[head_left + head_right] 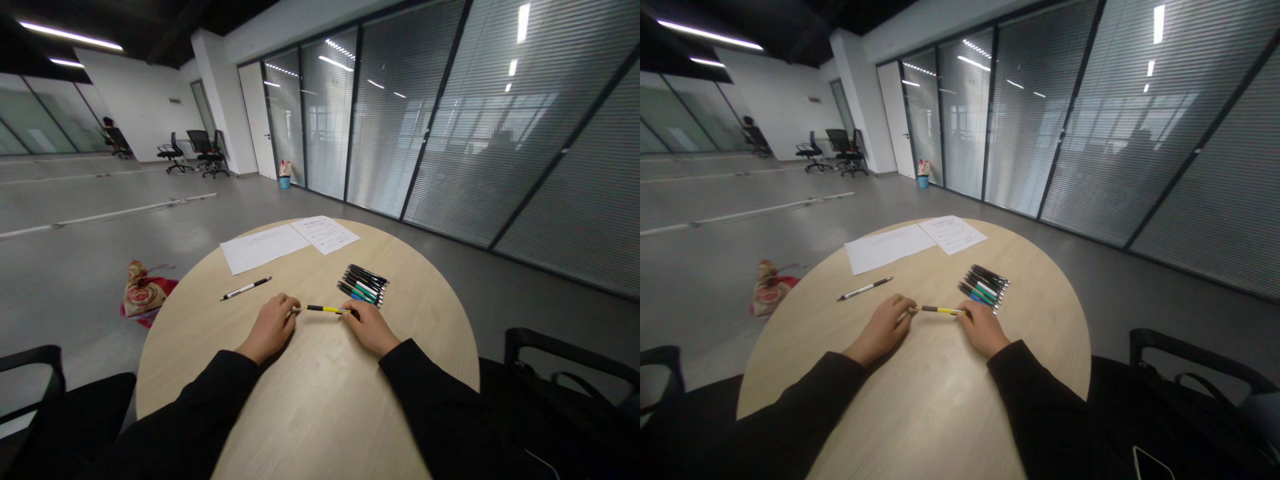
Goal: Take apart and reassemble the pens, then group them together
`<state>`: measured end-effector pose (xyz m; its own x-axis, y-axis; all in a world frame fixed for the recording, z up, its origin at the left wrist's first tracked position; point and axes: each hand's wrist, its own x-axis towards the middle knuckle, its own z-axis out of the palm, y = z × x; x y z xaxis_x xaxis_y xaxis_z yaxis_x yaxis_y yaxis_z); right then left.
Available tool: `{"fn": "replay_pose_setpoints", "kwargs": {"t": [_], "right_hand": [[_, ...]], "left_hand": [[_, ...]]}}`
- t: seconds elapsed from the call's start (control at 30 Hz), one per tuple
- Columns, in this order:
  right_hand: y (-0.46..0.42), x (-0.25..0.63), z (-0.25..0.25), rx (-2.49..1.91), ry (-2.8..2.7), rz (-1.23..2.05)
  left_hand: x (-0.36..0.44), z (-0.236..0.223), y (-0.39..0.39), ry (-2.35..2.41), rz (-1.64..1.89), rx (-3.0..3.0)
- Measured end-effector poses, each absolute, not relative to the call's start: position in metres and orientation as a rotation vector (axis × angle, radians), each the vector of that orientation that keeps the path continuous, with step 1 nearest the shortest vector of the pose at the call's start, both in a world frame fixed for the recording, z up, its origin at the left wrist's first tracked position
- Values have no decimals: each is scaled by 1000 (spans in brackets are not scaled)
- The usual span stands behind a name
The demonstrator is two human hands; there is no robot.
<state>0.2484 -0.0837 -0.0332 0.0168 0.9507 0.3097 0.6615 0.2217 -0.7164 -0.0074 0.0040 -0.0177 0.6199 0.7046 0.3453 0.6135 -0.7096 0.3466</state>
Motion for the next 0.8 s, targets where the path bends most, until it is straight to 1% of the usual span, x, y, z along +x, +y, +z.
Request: {"fn": "replay_pose_setpoints", "kwargs": {"t": [0.27, 0.57, 0.8], "right_hand": [[-84, 249, -34, -1522, -1706, 477], [-84, 249, -33, -1505, -1706, 466], [-84, 248, -32, -1514, -1698, 464]], "left_hand": [[-9, -18, 6, 1144, 588, 2669], [-9, -18, 8, 1095, 714, 2580], [-8, -11, 4, 1167, 824, 2402]]}}
